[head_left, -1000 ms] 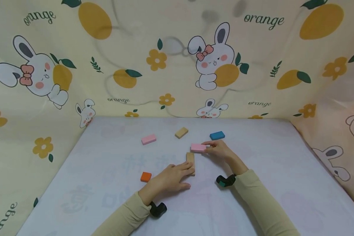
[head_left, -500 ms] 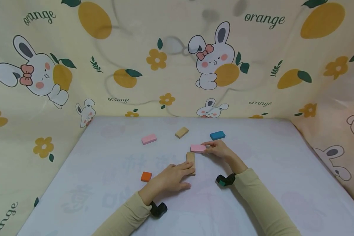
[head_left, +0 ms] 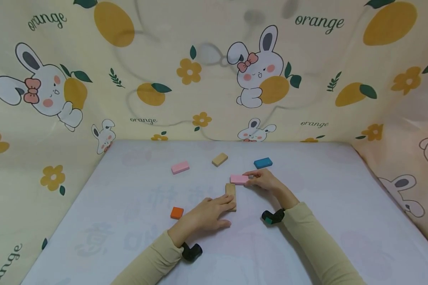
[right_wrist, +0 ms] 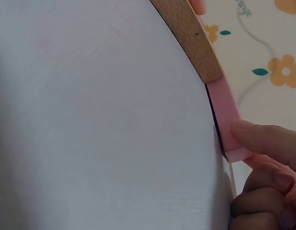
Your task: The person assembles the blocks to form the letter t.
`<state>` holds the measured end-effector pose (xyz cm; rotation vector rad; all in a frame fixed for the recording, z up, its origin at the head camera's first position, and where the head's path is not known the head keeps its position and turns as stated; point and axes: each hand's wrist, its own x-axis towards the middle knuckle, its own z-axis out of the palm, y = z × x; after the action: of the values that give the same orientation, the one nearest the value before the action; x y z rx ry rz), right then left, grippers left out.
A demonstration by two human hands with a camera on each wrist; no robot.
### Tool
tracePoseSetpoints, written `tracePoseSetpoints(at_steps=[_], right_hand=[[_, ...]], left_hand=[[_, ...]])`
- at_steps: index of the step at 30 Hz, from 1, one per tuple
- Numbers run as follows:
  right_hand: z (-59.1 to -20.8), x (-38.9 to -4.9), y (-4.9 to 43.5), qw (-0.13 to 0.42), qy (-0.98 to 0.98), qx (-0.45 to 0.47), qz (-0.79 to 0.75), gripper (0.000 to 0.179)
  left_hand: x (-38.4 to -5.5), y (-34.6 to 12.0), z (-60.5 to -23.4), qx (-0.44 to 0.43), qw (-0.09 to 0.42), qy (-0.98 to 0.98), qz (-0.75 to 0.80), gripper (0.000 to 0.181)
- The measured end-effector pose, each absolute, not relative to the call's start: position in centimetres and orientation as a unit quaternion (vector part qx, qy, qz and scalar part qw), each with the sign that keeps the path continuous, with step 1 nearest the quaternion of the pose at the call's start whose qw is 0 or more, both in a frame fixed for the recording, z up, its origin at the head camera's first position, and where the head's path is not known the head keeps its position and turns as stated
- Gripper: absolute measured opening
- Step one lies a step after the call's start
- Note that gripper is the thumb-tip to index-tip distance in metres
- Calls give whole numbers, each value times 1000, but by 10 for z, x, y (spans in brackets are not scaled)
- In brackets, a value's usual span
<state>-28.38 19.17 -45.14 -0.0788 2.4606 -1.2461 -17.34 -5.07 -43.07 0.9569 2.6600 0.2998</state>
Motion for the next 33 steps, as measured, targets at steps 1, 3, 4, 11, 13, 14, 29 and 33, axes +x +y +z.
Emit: tracePoseSetpoints(at_steps=[1,3,4,11,13,14,29,33], right_hand=[[-452,-284,192,190,876,-28,-442,48],[-451,-283,192,190,877,-30,-441,47],[-451,-283,191,190,877,-31,-440,47],[-448,-281,190,187,878,-37,-439,47],[-448,-282,191,186,878,-39,-440,47],[-449,-282,191,186,878,-40,-440,47],[-447,-278,192,186,868,-66,-456,55],[-448,-279,192,192,867,-48,-458,54]], left_hand=[[-173,-51,-431,334,147,925,104,61],[-174,-51,-431,335,146,925,103,61],[-174,-51,-431,335,145,926,102,61],[-173,-50,-428,332,143,927,99,60],[-172,-50,-427,335,141,926,99,60],[-172,-51,-427,337,140,926,101,60],[-173,-51,-427,334,144,926,98,59],[-173,-51,-428,336,142,926,99,59]])
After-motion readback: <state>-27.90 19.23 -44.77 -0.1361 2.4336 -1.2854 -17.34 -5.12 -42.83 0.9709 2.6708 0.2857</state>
